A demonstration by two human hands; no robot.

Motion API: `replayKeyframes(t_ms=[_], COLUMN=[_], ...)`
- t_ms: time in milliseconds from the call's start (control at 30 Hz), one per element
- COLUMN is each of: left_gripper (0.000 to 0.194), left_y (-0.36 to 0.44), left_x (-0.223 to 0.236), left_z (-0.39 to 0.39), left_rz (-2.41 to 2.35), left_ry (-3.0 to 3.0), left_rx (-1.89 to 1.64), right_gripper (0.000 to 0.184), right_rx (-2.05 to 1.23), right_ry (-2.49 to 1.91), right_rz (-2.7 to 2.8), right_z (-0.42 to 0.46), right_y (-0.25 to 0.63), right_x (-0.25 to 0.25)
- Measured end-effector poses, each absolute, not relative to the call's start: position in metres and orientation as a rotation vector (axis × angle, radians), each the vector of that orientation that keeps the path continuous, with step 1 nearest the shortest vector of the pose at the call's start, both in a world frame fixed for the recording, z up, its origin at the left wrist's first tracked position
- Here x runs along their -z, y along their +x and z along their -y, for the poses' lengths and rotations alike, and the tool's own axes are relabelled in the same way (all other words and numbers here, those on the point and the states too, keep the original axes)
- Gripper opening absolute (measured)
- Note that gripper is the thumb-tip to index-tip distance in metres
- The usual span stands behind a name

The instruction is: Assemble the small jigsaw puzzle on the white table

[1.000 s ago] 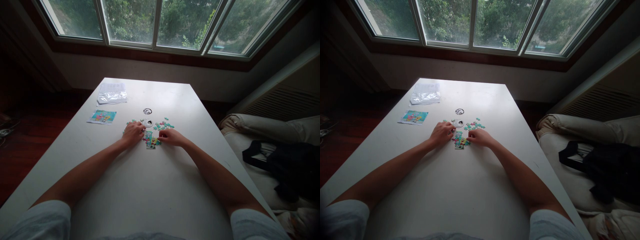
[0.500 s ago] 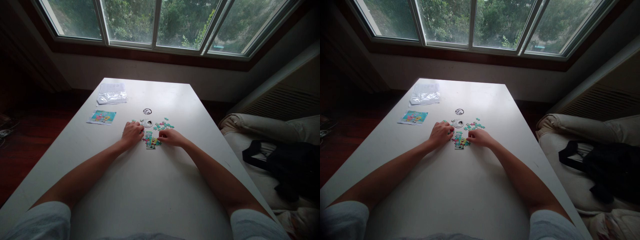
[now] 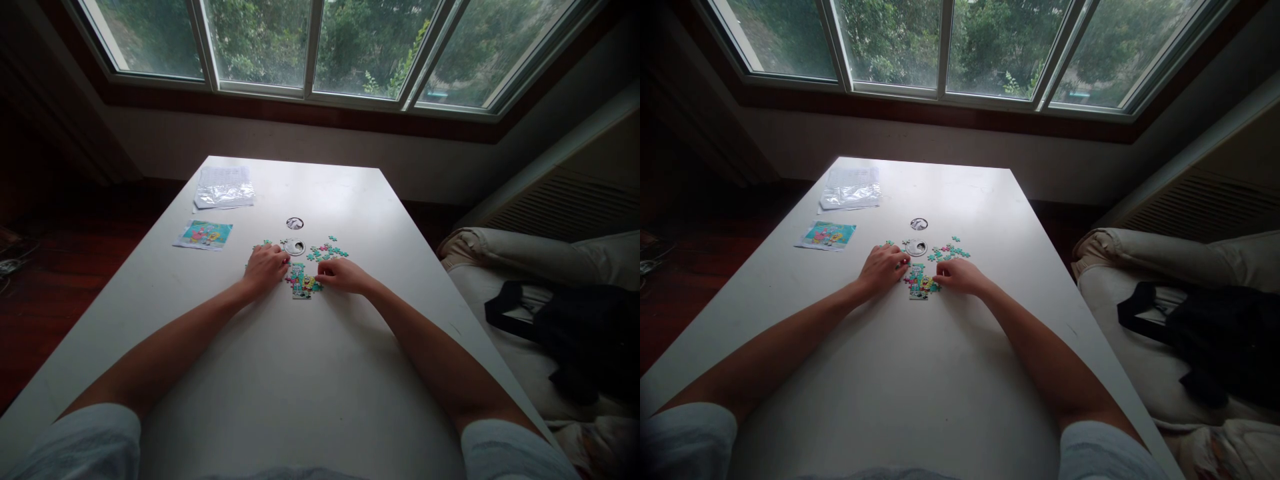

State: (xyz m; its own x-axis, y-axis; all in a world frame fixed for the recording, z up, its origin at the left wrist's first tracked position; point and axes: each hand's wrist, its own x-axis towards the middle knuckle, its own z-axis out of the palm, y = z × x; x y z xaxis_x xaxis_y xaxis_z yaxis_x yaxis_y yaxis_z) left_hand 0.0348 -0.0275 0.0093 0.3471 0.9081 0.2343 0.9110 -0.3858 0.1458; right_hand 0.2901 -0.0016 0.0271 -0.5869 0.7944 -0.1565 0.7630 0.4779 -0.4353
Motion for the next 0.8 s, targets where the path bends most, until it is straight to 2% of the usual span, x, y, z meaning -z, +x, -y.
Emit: replayKeyframes(t_ms=[300,800], left_gripper=[0.023,0.014], left_y=[0.033,0.03], left_x=[-0.009,-0.008], left_z=[0.026,0.016], left_rz=[1.722,1.675], left_ry=[-2.615,-2.743], left_rx=[0.474,0.524], right_gripper=[0.024,0.025], right_rx=[-0.716,-0.704], right_ry=[-1.399,-1.399], right_rz=[2.651,2.647], right_z=[0.001,0.002], right_y=[0.29,0.29], right_x=[-0.026,-0.028])
